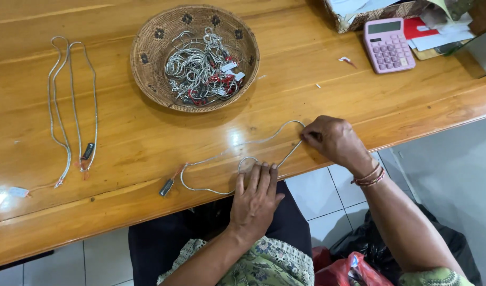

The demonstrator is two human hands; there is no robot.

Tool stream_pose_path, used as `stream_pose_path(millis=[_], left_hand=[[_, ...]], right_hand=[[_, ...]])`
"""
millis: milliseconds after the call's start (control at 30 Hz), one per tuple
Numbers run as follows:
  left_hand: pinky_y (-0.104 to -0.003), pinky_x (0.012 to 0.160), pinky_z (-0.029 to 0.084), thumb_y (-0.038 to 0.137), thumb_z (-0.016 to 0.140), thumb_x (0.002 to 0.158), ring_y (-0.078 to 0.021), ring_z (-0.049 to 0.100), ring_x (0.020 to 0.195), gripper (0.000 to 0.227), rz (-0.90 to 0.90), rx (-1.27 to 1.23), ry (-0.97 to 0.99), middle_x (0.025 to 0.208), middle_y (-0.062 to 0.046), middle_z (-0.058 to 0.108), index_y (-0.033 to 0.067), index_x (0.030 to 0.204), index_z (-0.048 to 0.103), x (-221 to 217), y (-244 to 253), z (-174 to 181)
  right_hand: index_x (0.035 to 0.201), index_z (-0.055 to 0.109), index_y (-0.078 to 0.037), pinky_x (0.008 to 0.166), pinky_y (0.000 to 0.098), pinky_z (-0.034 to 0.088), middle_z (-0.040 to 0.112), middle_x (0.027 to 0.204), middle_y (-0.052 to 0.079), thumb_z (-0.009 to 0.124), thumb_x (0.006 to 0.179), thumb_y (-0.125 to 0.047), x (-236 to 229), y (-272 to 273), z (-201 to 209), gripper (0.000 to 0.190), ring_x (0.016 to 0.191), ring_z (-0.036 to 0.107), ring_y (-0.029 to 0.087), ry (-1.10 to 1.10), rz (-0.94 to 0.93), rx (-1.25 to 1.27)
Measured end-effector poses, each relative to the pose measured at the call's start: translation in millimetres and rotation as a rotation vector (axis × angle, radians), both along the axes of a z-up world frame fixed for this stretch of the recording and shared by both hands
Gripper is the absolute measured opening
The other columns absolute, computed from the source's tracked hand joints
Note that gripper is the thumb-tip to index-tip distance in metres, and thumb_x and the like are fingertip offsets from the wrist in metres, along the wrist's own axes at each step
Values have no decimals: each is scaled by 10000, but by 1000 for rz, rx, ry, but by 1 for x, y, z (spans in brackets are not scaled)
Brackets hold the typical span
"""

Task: Untangling and straightening thin metal wires on a wooden table

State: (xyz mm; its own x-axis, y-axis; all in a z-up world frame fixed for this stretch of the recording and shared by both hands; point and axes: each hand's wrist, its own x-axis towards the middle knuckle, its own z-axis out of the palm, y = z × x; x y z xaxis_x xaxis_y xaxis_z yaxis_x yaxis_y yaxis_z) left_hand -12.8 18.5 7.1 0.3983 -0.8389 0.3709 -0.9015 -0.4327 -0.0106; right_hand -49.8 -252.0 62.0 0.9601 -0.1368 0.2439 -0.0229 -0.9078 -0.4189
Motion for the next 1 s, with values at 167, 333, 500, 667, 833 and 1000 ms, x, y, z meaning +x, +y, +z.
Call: stream_pose_path(millis=[167,333,500,667,833,1000], left_hand=[[-519,1083,399,519,646,923,-289,492,1383,747,17,-5,5,1444,-130,576,52,1489,505,0,1,0],[-523,1076,402,519,663,913,-286,499,1377,747,13,-4,-27,1434,-122,587,63,1487,519,1,0,3],[-544,1079,397,503,622,944,-320,485,1375,739,-6,-6,21,1448,-155,564,23,1489,486,0,-1,0],[-523,1061,405,492,635,938,-321,495,1363,727,-12,0,28,1434,-156,574,20,1477,506,2,-1,5],[-535,1055,413,512,648,931,-323,487,1366,757,-16,-14,82,1420,-158,577,16,1482,495,2,-2,5],[-509,1047,393,508,690,881,-312,478,1367,799,-20,-49,148,1416,-150,563,18,1481,495,1,0,10]], right_hand=[[878,774,-62,648,272,578,774,834,43,747,919,-138,0,54,19,90,718,719,140,-49,173,170],[929,785,-87,658,272,549,769,869,40,754,908,-132,-4,13,5,58,715,704,131,1,-15,77],[879,785,-83,694,262,587,790,847,29,732,891,-63,-1,54,22,58,748,738,124,-71,87,166],[843,752,-124,640,285,523,739,791,20,706,856,-71,-5,40,2,71,674,675,136,-6,0,74],[890,800,-107,660,320,540,771,866,53,752,865,-122,-5,30,3,56,713,704,181,-36,-134,-40],[881,767,-193,704,258,518,772,866,-35,680,830,-94,-11,44,-33,142,765,693,101,-7,-22,65]])
